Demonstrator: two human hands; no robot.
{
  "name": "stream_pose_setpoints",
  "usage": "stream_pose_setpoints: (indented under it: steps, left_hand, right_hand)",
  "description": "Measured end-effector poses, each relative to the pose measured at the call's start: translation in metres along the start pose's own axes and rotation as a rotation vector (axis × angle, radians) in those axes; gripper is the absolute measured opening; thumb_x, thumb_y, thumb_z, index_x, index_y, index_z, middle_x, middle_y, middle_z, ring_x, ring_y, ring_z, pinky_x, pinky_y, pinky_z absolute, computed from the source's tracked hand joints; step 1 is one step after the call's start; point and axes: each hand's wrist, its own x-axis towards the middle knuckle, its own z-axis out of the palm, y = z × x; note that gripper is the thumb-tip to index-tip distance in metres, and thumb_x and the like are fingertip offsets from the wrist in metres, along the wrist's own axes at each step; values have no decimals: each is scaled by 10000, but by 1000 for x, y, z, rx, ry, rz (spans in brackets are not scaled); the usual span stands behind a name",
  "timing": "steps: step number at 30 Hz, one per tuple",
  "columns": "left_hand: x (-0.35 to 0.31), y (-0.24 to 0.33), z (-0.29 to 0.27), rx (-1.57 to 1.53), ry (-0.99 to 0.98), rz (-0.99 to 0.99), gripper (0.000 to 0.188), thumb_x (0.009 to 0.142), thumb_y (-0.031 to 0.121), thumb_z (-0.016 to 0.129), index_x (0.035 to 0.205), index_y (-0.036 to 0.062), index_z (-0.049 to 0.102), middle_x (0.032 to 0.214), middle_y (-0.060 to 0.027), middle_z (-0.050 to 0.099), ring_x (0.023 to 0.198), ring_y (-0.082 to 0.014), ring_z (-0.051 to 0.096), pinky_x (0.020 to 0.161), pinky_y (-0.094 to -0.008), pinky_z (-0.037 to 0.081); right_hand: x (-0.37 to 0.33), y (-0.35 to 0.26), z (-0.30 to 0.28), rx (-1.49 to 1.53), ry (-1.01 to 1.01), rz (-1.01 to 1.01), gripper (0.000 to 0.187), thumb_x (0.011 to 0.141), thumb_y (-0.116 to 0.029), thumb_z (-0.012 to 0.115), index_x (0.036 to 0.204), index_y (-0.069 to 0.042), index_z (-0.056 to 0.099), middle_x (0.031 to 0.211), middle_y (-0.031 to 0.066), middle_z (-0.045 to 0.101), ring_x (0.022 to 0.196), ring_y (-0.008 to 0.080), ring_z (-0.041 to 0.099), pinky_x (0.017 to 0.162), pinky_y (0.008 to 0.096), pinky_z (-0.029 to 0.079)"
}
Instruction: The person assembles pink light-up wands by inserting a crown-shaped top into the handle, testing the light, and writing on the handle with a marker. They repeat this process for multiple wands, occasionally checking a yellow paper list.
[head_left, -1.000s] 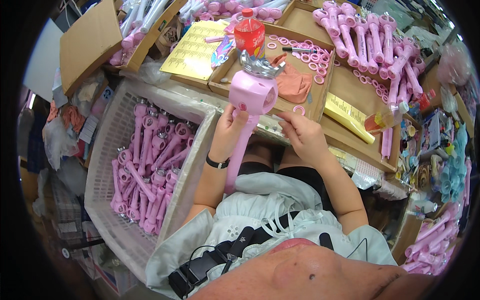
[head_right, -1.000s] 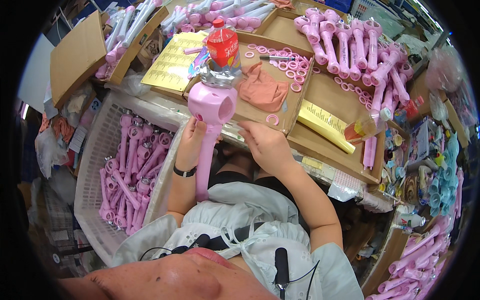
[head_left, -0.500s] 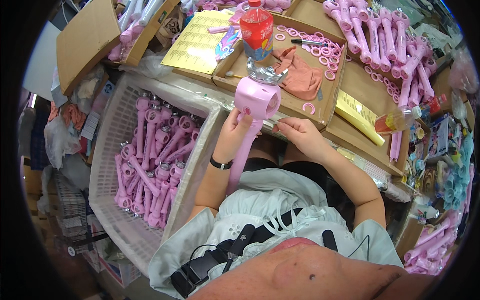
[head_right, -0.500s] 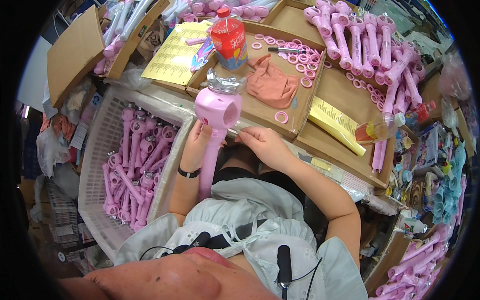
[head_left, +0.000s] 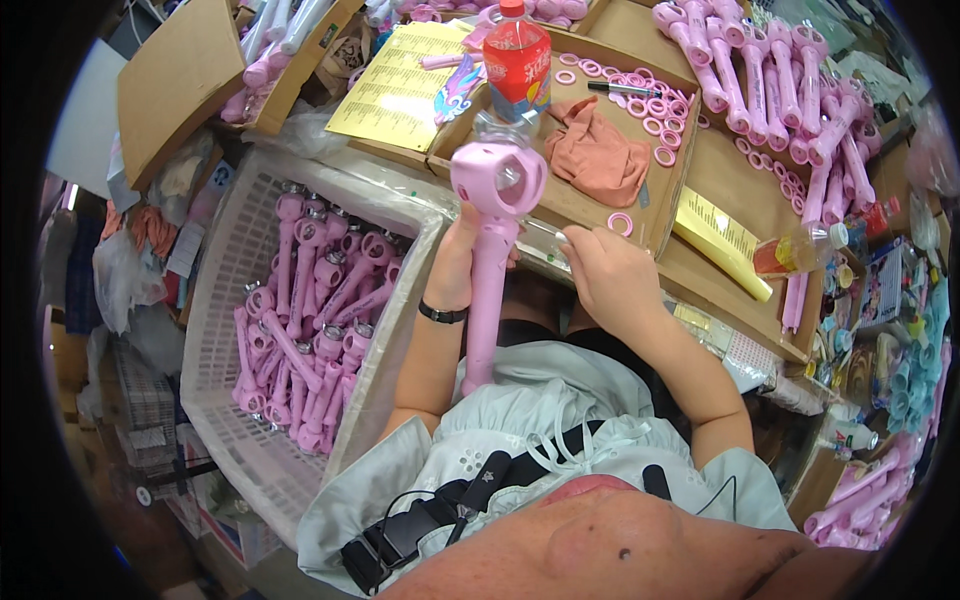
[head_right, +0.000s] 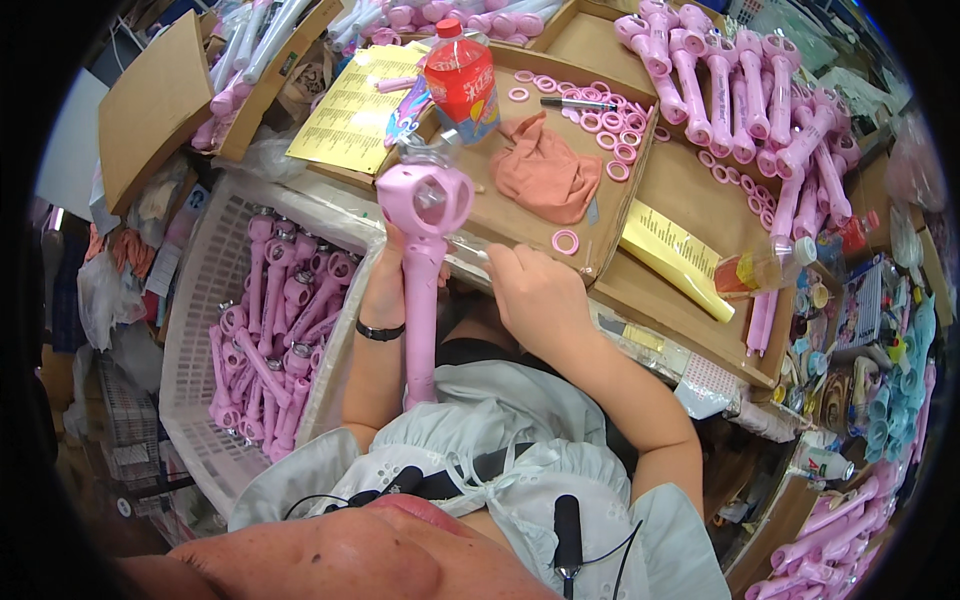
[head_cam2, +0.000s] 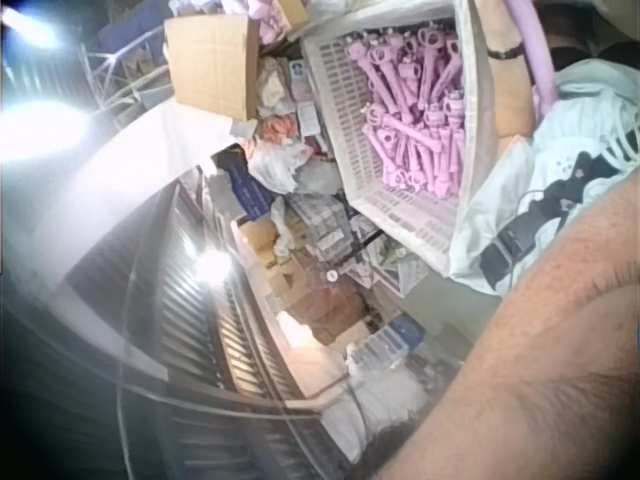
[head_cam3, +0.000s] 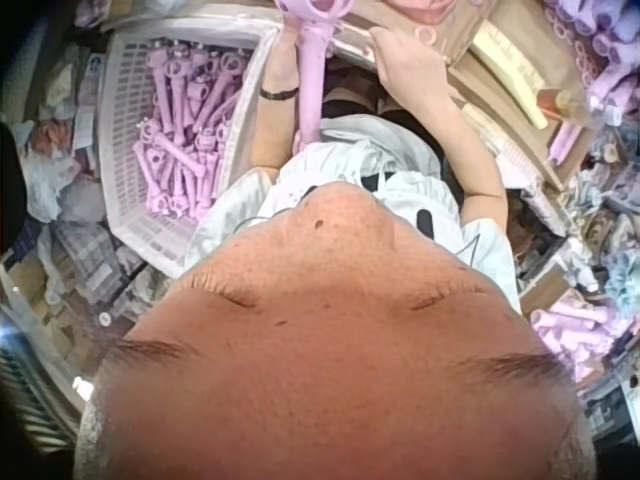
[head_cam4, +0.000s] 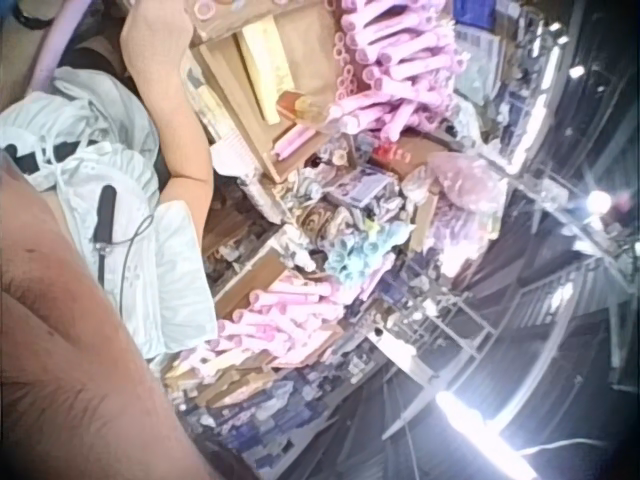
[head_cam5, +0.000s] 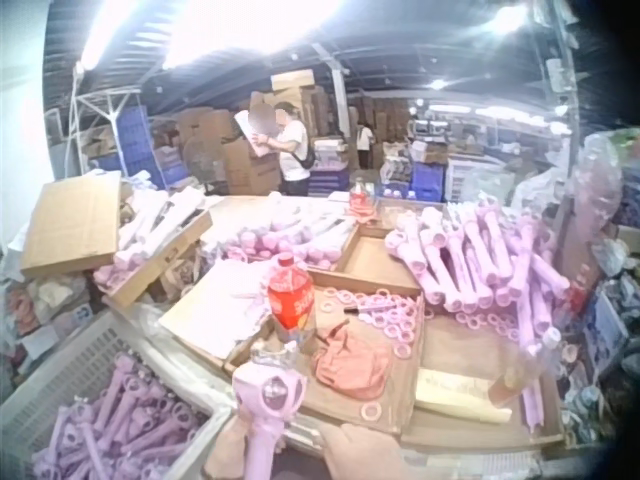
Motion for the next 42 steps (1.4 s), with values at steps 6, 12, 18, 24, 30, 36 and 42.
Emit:
stream_pose_setpoints:
  steps: [6, 12, 18, 24, 30, 36, 42]
  left_hand:
    - [9, 9, 8, -44, -47, 60, 714, 846, 660, 393, 1121, 10, 504, 895, -125, 627, 645, -163, 605, 548, -261, 492]
    - [17, 8, 14, -330, -156, 128, 793, 827, 724, 300, 1079, 9, 533, 876, -128, 628, 586, -173, 588, 532, -272, 484]
    - [11, -9, 41, -103, -87, 187, 812, 811, 745, 322, 1163, 28, 471, 888, -93, 580, 586, -153, 551, 482, -247, 460]
    - [2, -26, 47, -203, -84, 9, 387, 841, 185, 607, 1138, 52, 398, 892, -71, 550, 694, -126, 571, 575, -250, 487]
    - [1, -30, 47, -208, -73, -3, 432, 833, 210, 618, 1160, 50, 386, 888, -68, 548, 701, -141, 572, 587, -266, 484]
    - [17, -8, 39, -222, -140, 248, 749, 821, 660, 460, 1207, 19, 470, 941, -94, 599, 773, -169, 584, 704, -287, 481]
    - [19, -10, 47, -257, -210, 225, 680, 854, 561, 523, 1269, 38, 397, 1088, -139, 574, 855, -199, 616, 749, -330, 503]
  right_hand:
    - [-1, -13, -2, 126, 123, 101, 88, 831, -104, 586, 890, -43, 566, 699, 95, 549, 624, 276, 560, 527, 360, 444]
    - [-28, -10, 20, 948, -62, 478, 160, 859, -128, 596, 899, -28, 477, 805, 93, 585, 674, 204, 567, 611, 314, 454]
    - [-67, -34, 75, 775, 99, 292, 492, 712, -127, 756, 890, -56, 303, 1086, 253, 531, 826, 316, 610, 680, 352, 491]
    - [-75, -24, 79, 665, 144, 315, 508, 689, -63, 752, 912, -45, 296, 958, 156, 457, 852, 203, 502, 756, 287, 440]
    - [-82, -21, 84, 782, 115, 343, 500, 692, -30, 739, 912, -53, 291, 993, 150, 437, 895, 178, 485, 794, 286, 433]
    - [-84, -17, 80, 916, 25, 252, 509, 702, 12, 706, 933, -76, 262, 1055, 163, 429, 884, 163, 477, 776, 282, 430]
    - [-80, -21, 79, 908, 127, 276, 490, 703, -71, 730, 919, -65, 291, 1026, 230, 511, 804, 244, 544, 705, 310, 467]
